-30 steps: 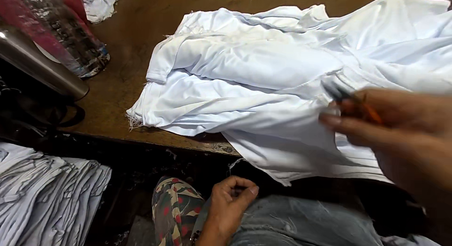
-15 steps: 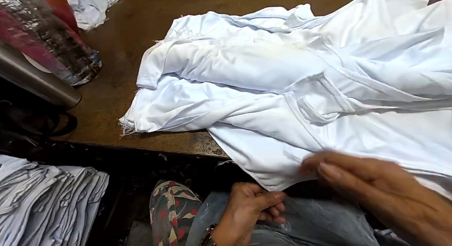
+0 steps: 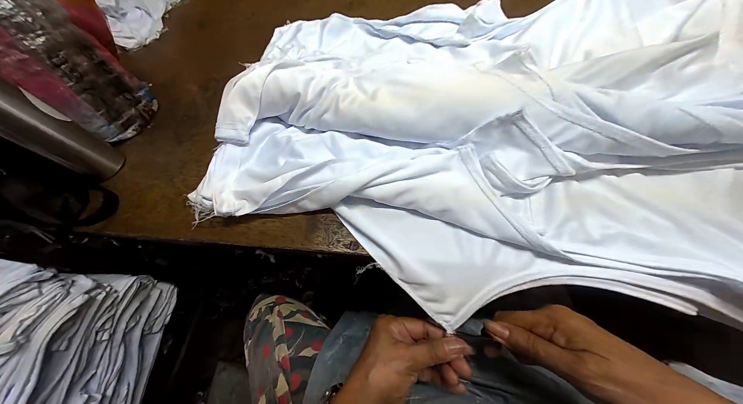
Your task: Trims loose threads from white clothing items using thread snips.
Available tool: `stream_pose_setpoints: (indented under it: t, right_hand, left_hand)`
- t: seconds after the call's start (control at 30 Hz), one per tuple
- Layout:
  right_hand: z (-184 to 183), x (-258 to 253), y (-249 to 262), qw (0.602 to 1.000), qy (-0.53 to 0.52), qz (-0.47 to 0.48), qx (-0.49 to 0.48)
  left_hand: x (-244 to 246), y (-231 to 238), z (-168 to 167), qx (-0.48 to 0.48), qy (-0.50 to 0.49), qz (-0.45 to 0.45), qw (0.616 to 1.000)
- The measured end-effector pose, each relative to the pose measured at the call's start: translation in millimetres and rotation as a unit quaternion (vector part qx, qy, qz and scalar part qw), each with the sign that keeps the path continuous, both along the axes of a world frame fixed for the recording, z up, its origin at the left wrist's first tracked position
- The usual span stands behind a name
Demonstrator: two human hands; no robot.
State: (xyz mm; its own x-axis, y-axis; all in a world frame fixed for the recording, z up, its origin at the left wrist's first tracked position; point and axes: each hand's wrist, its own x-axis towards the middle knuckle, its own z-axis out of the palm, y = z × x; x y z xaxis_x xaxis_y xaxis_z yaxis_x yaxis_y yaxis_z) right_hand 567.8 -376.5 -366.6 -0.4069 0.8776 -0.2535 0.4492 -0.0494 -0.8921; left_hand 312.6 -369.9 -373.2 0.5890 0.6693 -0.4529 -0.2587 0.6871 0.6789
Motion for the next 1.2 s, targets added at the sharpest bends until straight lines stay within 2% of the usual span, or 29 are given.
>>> stream_pose_setpoints:
  t: [0.2, 0.37, 0.43, 0.53, 0.6, 0.67, 0.73, 0.93, 1.2]
  right_hand:
    - [-5, -8, 7, 1.000, -0.012, 0.001, 0.028]
    - [-5, -15, 9, 0.987, -0.108, 0.006, 0.116]
    - [-9, -18, 7, 0.987, -0.100, -0.007, 0.129]
    - [-7, -16, 4, 0.999, 0.036, -0.024, 0.028]
    - [-2, -20, -1, 0.990, 0.122, -0.039, -0.059]
    - [0, -30, -6, 0.982, 0.158, -0.057, -0.085]
    - [1, -42, -9, 0.980, 0.171, -0.064, -0.079]
    - [4, -81, -3, 0.962, 0.218, -0.126, -0.100]
    - [1, -99, 1, 0.954, 0.216, -0.168, -0.121]
  left_hand:
    - [0, 1, -1, -0.015, -0.009, -0.001, 1.000]
    - [0, 2, -3, -0.011, 0.003, 0.000, 1.000]
    - [-1, 2, -3, 0.000, 0.023, 0.008, 1.000]
    - [-7, 7, -5, 0.034, 0.058, 0.088, 0.994]
    - [-14, 14, -7, 0.037, 0.022, 0.191, 0.981]
    - [-20, 24, -5, 0.026, -0.019, 0.292, 0.956]
    - [-25, 34, 2, 0.005, -0.024, 0.347, 0.938]
    - [-28, 41, 12, 0.000, 0.040, 0.349, 0.936]
    - [-38, 27, 9, 0.087, 0.076, 0.308, 0.944]
